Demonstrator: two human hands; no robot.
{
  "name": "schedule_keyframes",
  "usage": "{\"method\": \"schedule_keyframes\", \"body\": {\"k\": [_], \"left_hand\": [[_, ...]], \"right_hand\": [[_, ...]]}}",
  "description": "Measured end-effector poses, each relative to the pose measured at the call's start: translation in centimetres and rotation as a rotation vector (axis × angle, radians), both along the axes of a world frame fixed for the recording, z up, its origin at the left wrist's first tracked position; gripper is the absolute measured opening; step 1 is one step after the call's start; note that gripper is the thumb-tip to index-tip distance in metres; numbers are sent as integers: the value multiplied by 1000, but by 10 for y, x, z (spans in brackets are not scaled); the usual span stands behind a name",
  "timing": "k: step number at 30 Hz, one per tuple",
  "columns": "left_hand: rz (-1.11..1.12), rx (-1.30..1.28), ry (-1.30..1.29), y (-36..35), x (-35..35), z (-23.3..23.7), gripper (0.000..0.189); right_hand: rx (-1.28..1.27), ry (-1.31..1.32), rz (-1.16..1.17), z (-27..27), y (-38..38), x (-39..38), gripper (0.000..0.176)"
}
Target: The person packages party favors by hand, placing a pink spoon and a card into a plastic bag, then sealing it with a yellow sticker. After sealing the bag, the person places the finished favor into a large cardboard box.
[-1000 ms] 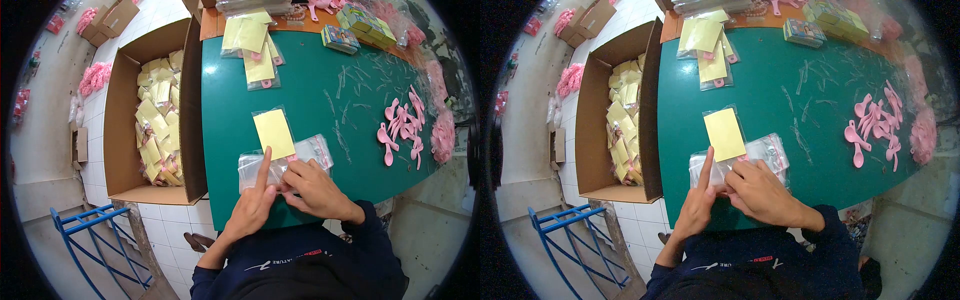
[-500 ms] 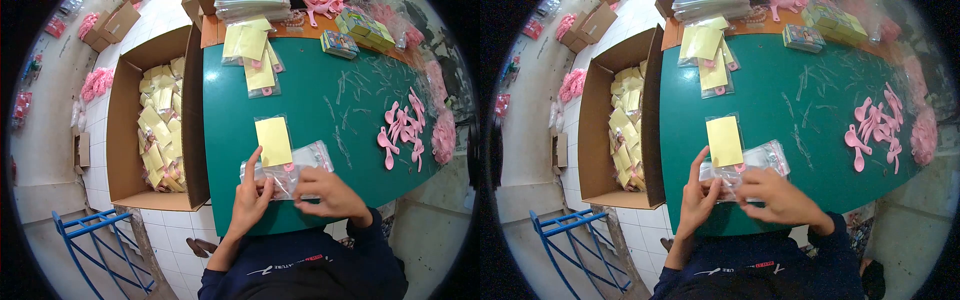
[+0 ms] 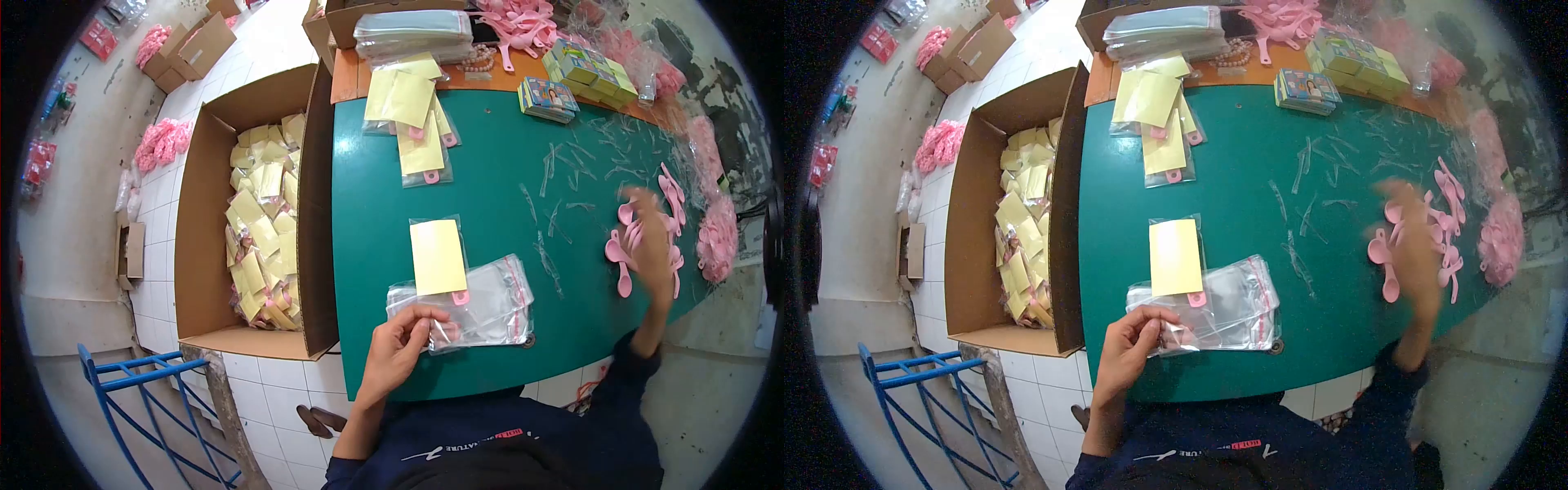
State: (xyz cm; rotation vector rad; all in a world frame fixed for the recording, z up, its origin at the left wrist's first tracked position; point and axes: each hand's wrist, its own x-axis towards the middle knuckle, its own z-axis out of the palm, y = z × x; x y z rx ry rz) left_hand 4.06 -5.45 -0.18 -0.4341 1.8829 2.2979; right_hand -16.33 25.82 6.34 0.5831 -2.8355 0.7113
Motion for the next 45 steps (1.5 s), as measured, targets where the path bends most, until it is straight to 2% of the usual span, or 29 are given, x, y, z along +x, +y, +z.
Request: {"method": "schedule_keyframes", "body": {"k": [1, 2, 3, 4, 7, 8, 11, 12, 15, 16, 23, 26, 29, 32, 35, 38, 43, 45], "left_hand": [[-23, -4, -18, -1, 1, 3, 20], [24, 42, 10, 3, 0, 6, 20], [70, 85, 34, 9, -1, 8, 20], [115, 127, 53, 11, 2, 10, 21], [-103, -51, 47, -6, 15, 13, 21], [-110, -34, 27, -9, 16, 15, 20], [-112, 39, -28, -12, 20, 21, 23], [-145, -146, -46, -13, 21, 20, 24], [-175, -340, 38, 2, 17, 17, 23], [-234, -502, 82, 0, 18, 14, 28], [-176, -631, 198, 5, 17, 16, 20], [-128, -635, 201, 4, 19, 14, 16], [-74, -558, 162, 8, 19, 16, 14], [-33, -535, 116, 14, 17, 19, 13], [47, -486, 94, 17, 17, 9, 13], [114, -391, 9, 19, 20, 2, 12], [136, -363, -53, 21, 21, 4, 16], [215, -291, -56, 26, 17, 7, 20]], "right_hand": [[-14, 4, 392, 4, -44, 30, 52], [-194, -287, 461, -6, -68, 60, 48], [-173, -250, 544, -18, -91, 84, 51], [-207, -230, 552, -31, -108, 103, 46], [-165, -63, 620, -56, -121, 118, 33], [-120, 16, 650, -58, -122, 118, 29], [-249, -171, 601, -54, -114, 123, 22], [-299, -216, 594, -54, -112, 124, 22], [-391, -351, 568, -53, -109, 125, 22], [-390, -387, 553, -49, -109, 124, 21], [-455, -611, 464, -40, -108, 127, 16], [-870, -1008, 358, -48, -107, 128, 10], [-1035, -1210, 269, -53, -107, 131, 6], [-1069, -1088, 153, -53, -116, 139, 5], [-893, -882, 82, -54, -119, 144, 6], [-826, -807, 41, -53, -123, 144, 8], [-906, -845, -45, -55, -127, 145, 10], [-908, -849, -36, -56, -128, 145, 11]]}}
